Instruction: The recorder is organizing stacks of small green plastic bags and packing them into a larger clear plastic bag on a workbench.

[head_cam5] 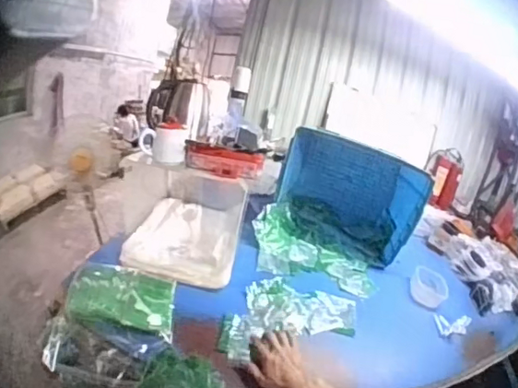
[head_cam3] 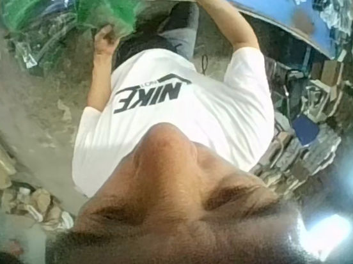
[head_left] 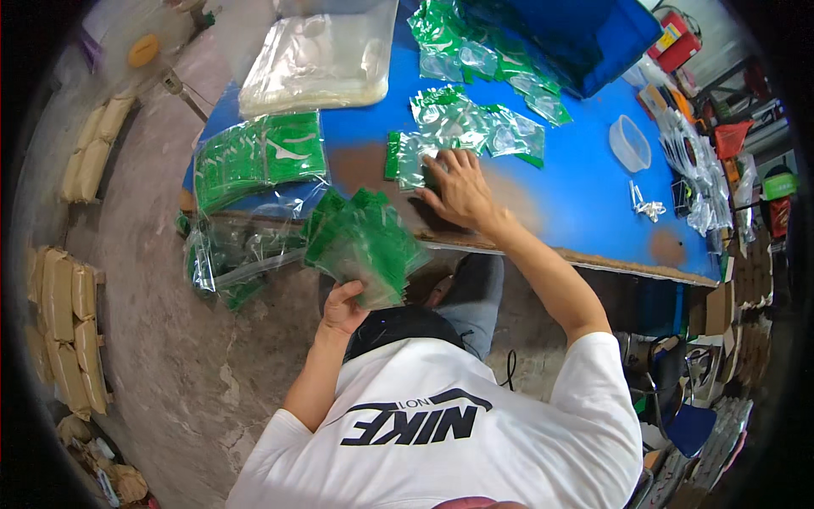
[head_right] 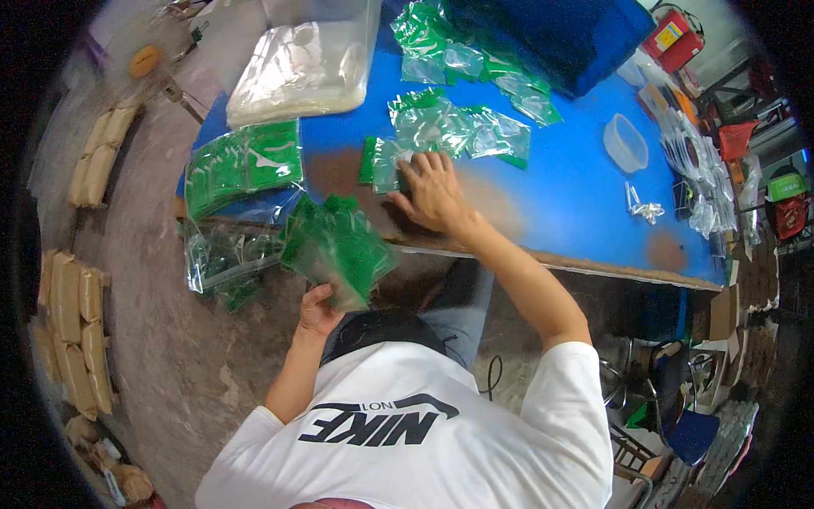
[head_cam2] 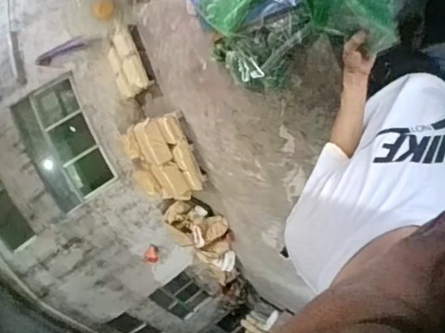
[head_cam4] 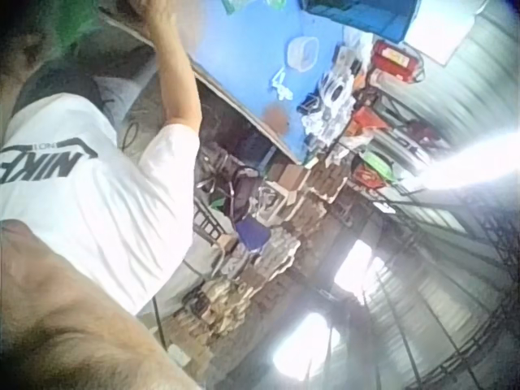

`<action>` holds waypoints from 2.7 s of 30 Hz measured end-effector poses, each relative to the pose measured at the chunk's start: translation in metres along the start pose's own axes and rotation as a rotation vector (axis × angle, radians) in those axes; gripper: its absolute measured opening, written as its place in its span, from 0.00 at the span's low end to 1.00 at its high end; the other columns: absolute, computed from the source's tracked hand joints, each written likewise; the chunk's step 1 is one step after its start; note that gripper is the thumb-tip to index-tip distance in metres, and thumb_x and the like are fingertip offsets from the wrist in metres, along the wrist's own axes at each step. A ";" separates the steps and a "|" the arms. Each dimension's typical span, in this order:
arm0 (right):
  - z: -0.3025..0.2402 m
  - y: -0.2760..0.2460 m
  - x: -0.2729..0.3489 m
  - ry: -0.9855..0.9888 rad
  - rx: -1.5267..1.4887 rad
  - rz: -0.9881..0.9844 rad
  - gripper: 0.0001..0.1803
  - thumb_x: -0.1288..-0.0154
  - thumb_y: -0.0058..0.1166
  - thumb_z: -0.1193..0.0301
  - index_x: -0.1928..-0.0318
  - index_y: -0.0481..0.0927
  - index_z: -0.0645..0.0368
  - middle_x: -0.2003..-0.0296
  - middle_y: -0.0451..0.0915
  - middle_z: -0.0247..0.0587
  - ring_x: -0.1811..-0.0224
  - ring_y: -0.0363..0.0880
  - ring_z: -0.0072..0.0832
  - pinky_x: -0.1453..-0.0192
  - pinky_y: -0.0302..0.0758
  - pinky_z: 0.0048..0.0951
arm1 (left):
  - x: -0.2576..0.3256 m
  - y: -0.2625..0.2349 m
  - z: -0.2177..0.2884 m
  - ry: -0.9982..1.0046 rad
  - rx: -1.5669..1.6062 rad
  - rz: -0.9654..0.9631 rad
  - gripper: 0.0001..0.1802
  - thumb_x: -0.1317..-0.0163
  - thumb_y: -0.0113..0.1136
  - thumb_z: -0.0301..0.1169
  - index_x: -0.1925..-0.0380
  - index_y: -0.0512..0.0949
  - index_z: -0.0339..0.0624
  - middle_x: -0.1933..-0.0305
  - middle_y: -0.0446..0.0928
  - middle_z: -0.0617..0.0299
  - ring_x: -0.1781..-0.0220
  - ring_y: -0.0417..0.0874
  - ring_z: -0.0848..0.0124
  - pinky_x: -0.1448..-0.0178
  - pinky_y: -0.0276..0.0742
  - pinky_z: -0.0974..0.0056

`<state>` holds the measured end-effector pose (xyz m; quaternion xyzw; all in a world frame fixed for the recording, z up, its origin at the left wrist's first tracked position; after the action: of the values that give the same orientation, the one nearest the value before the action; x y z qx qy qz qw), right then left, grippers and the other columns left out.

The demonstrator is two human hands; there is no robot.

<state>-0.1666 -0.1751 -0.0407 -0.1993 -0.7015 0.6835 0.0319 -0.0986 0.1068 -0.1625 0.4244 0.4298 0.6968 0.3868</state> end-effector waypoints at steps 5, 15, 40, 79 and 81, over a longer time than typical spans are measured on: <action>-0.032 -0.013 0.030 -0.085 -0.146 -0.054 0.38 0.39 0.58 0.47 0.38 0.71 0.64 0.39 0.69 0.59 0.29 0.57 0.56 0.22 0.49 0.56 | 0.003 0.006 -0.005 -0.031 0.003 -0.009 0.29 0.49 0.67 0.21 0.43 0.76 0.44 0.44 0.80 0.61 0.39 0.79 0.61 0.32 0.75 0.51; -0.015 -0.021 0.040 -0.258 -0.381 0.266 0.23 0.45 0.54 0.80 0.46 0.78 0.61 0.50 0.83 0.50 0.49 0.83 0.47 0.43 0.80 0.41 | 0.021 0.002 0.006 0.009 -0.014 0.033 0.29 0.47 0.67 0.22 0.42 0.74 0.42 0.45 0.80 0.58 0.40 0.80 0.60 0.34 0.76 0.53; 0.054 -0.008 0.033 0.391 -0.331 0.221 0.37 0.36 0.64 0.52 0.38 0.70 0.67 0.46 0.78 0.58 0.44 0.76 0.55 0.42 0.75 0.46 | -0.006 0.071 0.000 0.067 -0.201 0.140 0.27 0.39 0.61 0.23 0.38 0.71 0.39 0.40 0.76 0.58 0.37 0.77 0.61 0.30 0.72 0.52; -0.042 -0.004 0.044 0.422 -1.477 0.083 0.65 0.50 0.73 0.44 0.24 0.45 0.59 0.29 0.56 0.62 0.26 0.59 0.46 0.25 0.60 0.44 | -0.008 0.074 0.004 0.240 -0.462 0.123 0.32 0.47 0.67 0.23 0.39 0.73 0.41 0.44 0.78 0.60 0.41 0.78 0.64 0.34 0.74 0.56; -0.032 -0.023 0.040 0.161 -1.146 0.107 0.77 0.61 0.81 0.49 0.22 0.37 0.60 0.25 0.48 0.64 0.23 0.54 0.50 0.23 0.57 0.50 | -0.025 0.101 0.025 0.351 -0.969 0.086 0.33 0.50 0.72 0.25 0.41 0.74 0.40 0.46 0.79 0.60 0.44 0.79 0.66 0.38 0.74 0.58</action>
<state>-0.1982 -0.1315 -0.0258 -0.2714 -0.9437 0.1783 -0.0625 -0.0851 0.0579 -0.0688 0.0908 0.0984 0.8918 0.4322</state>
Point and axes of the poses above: each hand's wrist, its own x-axis away from the middle knuckle, its own y-axis out of the palm, z = x × y, the point moved 3 cm from there along -x, towards the middle knuckle
